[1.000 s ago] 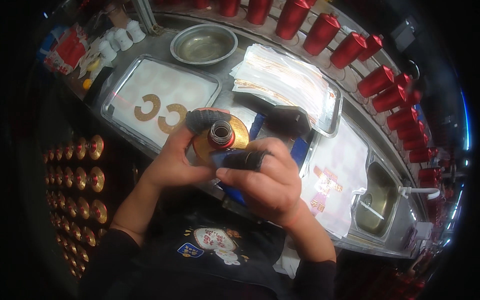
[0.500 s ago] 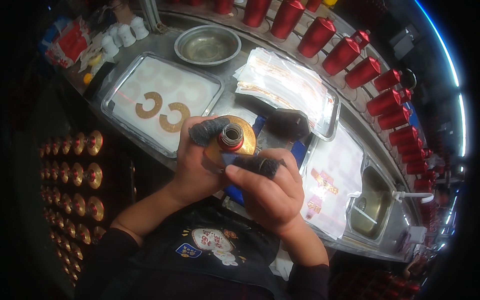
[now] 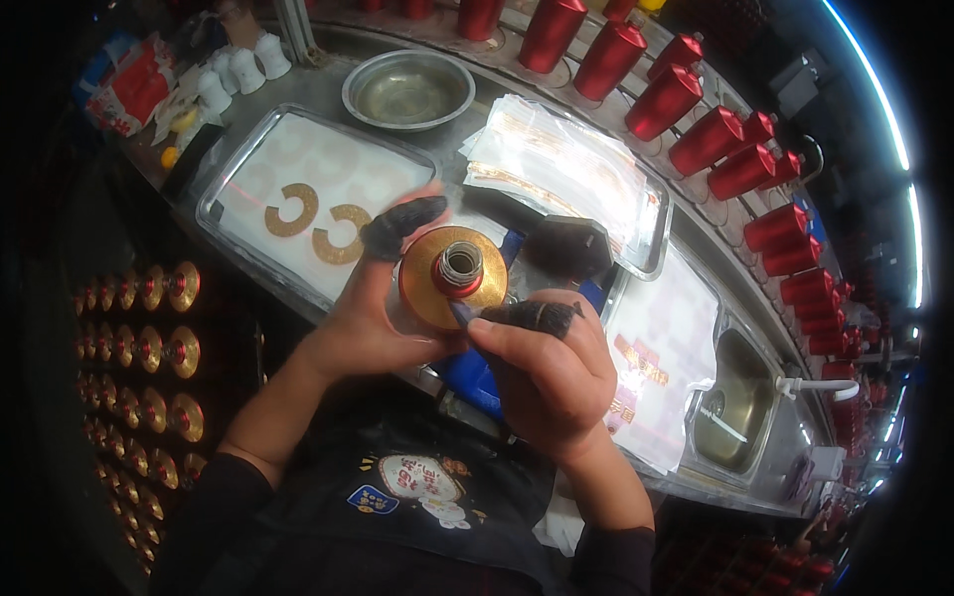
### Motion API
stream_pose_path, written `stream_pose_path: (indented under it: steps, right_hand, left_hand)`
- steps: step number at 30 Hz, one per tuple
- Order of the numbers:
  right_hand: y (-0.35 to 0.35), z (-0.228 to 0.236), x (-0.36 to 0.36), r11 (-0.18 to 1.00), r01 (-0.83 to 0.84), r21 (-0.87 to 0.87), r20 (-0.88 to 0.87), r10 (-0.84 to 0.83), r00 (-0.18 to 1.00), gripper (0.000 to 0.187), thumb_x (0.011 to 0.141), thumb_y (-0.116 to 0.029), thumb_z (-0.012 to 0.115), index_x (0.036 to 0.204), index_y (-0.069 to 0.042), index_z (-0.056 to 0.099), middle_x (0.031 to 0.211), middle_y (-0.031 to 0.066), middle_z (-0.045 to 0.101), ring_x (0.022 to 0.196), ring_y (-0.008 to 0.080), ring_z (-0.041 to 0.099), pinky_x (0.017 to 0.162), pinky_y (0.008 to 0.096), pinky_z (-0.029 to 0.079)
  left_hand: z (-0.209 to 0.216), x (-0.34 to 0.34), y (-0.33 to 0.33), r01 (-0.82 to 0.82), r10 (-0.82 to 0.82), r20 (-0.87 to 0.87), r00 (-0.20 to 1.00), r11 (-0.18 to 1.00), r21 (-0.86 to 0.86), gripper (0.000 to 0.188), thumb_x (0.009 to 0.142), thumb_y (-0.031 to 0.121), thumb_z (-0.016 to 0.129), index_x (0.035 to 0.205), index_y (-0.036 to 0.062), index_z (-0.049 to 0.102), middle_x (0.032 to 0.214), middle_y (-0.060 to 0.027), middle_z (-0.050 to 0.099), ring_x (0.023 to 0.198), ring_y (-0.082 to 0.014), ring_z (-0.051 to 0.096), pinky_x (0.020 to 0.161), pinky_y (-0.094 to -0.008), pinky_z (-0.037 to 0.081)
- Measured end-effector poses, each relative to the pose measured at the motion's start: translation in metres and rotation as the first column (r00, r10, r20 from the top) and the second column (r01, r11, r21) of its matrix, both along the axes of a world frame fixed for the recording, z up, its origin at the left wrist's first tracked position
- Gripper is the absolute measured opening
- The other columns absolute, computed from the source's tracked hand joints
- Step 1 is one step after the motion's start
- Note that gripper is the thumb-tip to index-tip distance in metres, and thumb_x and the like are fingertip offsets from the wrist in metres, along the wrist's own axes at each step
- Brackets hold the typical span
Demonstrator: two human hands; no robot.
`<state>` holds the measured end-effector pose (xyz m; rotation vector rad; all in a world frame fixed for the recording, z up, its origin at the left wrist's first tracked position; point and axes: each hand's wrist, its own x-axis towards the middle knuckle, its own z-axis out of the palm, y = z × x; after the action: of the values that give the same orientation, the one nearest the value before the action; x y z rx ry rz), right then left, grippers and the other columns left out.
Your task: The person applies gold decorative stickers to the neck and base of red cylindrical bottles. They pick up each bottle, place a sticker on the neck, smooth it, then apply a second sticker to the base, and set the bottle aside.
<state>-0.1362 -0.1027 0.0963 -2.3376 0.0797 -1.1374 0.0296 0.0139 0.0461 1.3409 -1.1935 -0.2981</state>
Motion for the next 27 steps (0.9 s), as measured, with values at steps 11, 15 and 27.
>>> stream_pose_path:
  steps: [11, 15, 27]
  right_hand:
    - [0.008, -0.008, 0.006, 0.999, -0.031, 0.028, 0.038, 0.029, 0.999, 0.034, 0.064, 0.006, 0.081, 0.095, -0.007, 0.076, 0.084, 0.0086, 0.068, 0.078, 0.0272, 0.066, 0.070, 0.0337, 0.052]
    - [0.012, -0.008, 0.006, 0.999, -0.027, 0.035, 0.035, 0.025, 0.999, 0.034, 0.065, 0.006, 0.081, 0.096, -0.007, 0.075, 0.085, 0.0088, 0.068, 0.078, 0.0275, 0.066, 0.070, 0.0342, 0.052]
    - [0.016, -0.010, 0.008, 0.997, -0.019, 0.075, 0.061, 0.015, 0.998, 0.036, 0.065, 0.008, 0.078, 0.098, -0.006, 0.075, 0.087, 0.0096, 0.068, 0.079, 0.0285, 0.065, 0.070, 0.0353, 0.051]
  left_hand:
    - [-0.008, -0.018, 0.000, -0.128, 0.128, -0.005, 0.992, 0.992, -0.013, 0.080, 0.064, 0.020, 0.090, 0.134, 0.0066, 0.054, 0.131, -0.0178, 0.053, 0.123, -0.0401, 0.055, 0.103, -0.0463, 0.047]
    - [-0.010, -0.016, -0.001, -0.133, 0.126, 0.239, 0.963, 0.991, 0.012, 0.086, 0.064, 0.021, 0.091, 0.138, 0.0086, 0.050, 0.132, -0.0182, 0.052, 0.121, -0.0399, 0.057, 0.097, -0.0464, 0.051]
    - [-0.021, -0.022, -0.004, -0.181, 0.179, -0.082, 0.980, 0.983, -0.018, 0.093, 0.064, 0.023, 0.094, 0.141, 0.0053, 0.045, 0.128, -0.0181, 0.055, 0.120, -0.0400, 0.058, 0.103, -0.0455, 0.047]
